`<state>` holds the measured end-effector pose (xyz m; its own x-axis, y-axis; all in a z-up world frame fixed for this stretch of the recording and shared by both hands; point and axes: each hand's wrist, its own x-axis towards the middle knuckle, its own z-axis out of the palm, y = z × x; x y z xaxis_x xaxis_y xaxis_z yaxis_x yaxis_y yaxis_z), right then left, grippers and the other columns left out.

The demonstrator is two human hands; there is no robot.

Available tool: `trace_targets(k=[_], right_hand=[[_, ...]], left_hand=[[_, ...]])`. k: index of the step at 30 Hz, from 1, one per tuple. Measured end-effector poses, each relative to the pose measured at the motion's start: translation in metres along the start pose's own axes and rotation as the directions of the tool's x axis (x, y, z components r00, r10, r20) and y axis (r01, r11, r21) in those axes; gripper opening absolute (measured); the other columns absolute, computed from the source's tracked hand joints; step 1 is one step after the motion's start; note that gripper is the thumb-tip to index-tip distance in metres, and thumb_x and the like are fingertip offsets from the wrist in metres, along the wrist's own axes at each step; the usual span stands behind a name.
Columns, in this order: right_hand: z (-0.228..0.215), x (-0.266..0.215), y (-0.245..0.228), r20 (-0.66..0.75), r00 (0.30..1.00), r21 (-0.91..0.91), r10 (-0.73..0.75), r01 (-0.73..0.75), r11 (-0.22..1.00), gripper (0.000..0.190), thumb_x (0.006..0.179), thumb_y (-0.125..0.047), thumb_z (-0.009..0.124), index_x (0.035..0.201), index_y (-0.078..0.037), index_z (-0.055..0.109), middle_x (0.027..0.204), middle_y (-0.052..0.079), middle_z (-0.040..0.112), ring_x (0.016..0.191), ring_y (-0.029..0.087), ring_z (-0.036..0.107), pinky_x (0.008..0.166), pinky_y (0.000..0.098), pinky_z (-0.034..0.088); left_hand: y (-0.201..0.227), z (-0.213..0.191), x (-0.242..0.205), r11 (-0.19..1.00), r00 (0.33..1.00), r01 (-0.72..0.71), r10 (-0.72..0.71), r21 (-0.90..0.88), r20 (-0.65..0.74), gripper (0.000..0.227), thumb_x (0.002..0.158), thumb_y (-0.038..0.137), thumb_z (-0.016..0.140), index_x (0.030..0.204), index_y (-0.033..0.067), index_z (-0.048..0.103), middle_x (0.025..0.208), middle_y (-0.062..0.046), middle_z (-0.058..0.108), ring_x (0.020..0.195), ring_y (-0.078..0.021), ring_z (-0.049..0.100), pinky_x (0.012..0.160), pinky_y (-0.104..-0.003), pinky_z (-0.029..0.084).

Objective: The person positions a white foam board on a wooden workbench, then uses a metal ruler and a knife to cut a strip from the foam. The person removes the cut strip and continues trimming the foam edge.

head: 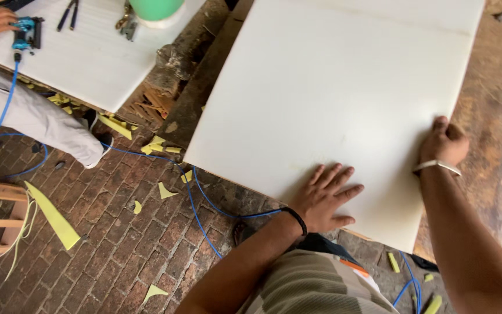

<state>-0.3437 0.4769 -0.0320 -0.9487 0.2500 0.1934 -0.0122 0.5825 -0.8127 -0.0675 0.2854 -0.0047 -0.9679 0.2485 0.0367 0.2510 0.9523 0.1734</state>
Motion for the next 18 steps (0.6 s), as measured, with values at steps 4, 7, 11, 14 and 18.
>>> trace_targets(k=[4, 7, 11, 14, 18], right_hand=[[-0.015, -0.006, 0.024, -0.017, 0.999, -0.002, 0.043, -0.043, 0.999, 0.030, 0.112, -0.027, 0.067, 0.100, -0.004, 0.080, 0.082, 0.011, 0.074, 0.063, 0.014, 0.062, 0.059, 0.0358, 0.046], [0.000, 0.005, 0.025, -0.048, 0.998, -0.116, -0.045, 0.039, 0.993, 0.026, 0.114, -0.021, 0.067, 0.103, -0.001, 0.081, 0.082, 0.015, 0.073, 0.065, 0.018, 0.059, 0.061, 0.0406, 0.045], [-0.002, 0.005, 0.017, -0.067, 0.996, -0.231, 0.057, -0.071, 0.970, 0.032, 0.110, -0.035, 0.059, 0.119, -0.006, 0.066, 0.104, 0.013, 0.059, 0.087, 0.020, 0.051, 0.076, 0.0418, 0.040], [0.004, -0.020, -0.007, -0.047, 0.984, -0.385, 0.172, -0.177, 0.906, 0.043, 0.107, -0.045, 0.051, 0.130, -0.009, 0.052, 0.121, 0.013, 0.045, 0.105, 0.023, 0.039, 0.089, 0.0444, 0.031], [0.017, -0.077, -0.064, -0.001, 0.954, -0.605, 0.298, -0.238, 0.760, 0.063, 0.103, -0.058, 0.040, 0.146, -0.013, 0.033, 0.143, 0.013, 0.026, 0.128, 0.027, 0.022, 0.106, 0.0478, 0.019]], left_hand=[[-0.050, -0.001, -0.015, 0.997, 0.998, 0.058, -0.059, -0.046, -0.020, 0.081, 0.094, 0.076, 0.038, 0.162, 0.0326, 0.026, 0.173, -0.009, 0.017, 0.159, -0.0295, 0.013, 0.129, -0.056, 0.006], [-0.120, -0.009, -0.034, 0.984, 0.986, 0.168, -0.168, -0.058, 0.004, 0.082, 0.097, 0.074, 0.037, 0.164, 0.0273, 0.024, 0.172, -0.014, 0.013, 0.157, -0.0333, 0.011, 0.124, -0.058, 0.005], [-0.192, -0.020, -0.061, 0.982, 0.979, 0.170, -0.178, -0.088, -0.098, 0.082, 0.095, 0.074, 0.037, 0.162, 0.0278, 0.024, 0.170, -0.014, 0.015, 0.157, -0.0334, 0.012, 0.127, -0.057, 0.006], [-0.229, -0.027, -0.071, 0.993, 0.996, 0.041, -0.050, -0.113, -0.076, 0.083, 0.096, 0.073, 0.037, 0.163, 0.0255, 0.023, 0.171, -0.015, 0.015, 0.158, -0.0341, 0.011, 0.127, -0.056, 0.006], [-0.259, -0.040, -0.076, 0.988, 0.995, -0.096, 0.095, -0.119, -0.017, 0.081, 0.097, 0.071, 0.039, 0.163, 0.0258, 0.024, 0.171, -0.016, 0.015, 0.158, -0.0336, 0.012, 0.127, -0.057, 0.006]])
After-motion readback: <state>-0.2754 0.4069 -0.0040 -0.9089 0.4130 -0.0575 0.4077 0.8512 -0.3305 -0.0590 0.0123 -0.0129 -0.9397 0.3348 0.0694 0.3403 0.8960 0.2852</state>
